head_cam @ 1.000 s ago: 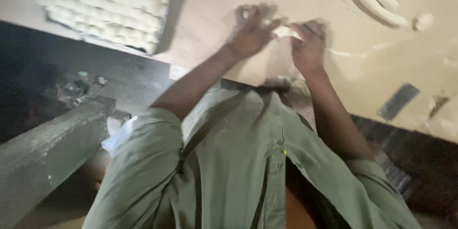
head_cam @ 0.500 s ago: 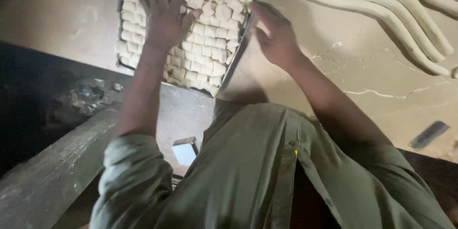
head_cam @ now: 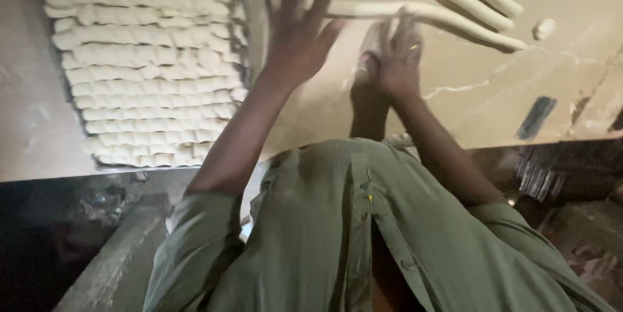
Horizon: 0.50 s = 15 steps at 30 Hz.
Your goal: The person kneads a piece of dough, rolls it by hand on the table into a long rope, cuts the rope into small pieces with a dough scraper, and places the cut pieces onto a tray with other shaped dough pieces.
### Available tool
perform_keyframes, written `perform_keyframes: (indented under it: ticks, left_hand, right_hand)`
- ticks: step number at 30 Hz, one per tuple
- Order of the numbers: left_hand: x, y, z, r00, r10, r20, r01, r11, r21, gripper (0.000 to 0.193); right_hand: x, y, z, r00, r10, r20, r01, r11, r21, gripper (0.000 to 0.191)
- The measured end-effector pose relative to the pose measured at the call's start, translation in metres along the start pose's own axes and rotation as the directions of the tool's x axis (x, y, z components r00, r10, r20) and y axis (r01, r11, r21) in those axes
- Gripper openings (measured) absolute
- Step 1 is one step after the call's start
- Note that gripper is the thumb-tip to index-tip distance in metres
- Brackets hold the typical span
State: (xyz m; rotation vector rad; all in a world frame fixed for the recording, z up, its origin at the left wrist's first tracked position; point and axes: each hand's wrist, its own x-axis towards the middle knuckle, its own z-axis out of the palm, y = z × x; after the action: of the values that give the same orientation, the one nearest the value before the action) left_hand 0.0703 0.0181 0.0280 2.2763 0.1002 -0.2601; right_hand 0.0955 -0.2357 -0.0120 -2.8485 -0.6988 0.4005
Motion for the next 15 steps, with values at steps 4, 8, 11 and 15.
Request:
perform_keyframes:
  ticks: [4, 8, 11, 15]
  left_hand:
    - [0.07, 0.045, 0.06, 0.999, 0.029, 0.027, -0.037, 0.939, 0.342, 0.056]
    - [0.018, 0.046, 0.13, 0.951, 0.147, -0.272, 0.007, 0.869, 0.495, 0.07]
    - [-0.07, 0.062, 0.178, 0.979, 0.081, -0.187, 0.039, 0.826, 0.563, 0.07]
    - [-0.178, 0.093, 0.224, 0.998, -0.044, -0.037, 0.055, 0.922, 0.384, 0.067]
  right_hand:
    - [-0.077, 0.043, 0.007, 0.996, -0.088, 0.004, 0.087, 0.992, 0.086, 0.061]
    - [-0.131, 0.111, 0.004, 0.996, -0.085, -0.017, 0.087, 0.975, 0.205, 0.058]
    - [-0.162, 0.159, -0.002, 1.0, 0.022, 0.003, -0.022, 0.952, 0.305, 0.06]
    - [-0.202, 0.172, 0.002, 0.99, -0.135, 0.033, 0.122, 0.958, 0.259, 0.072]
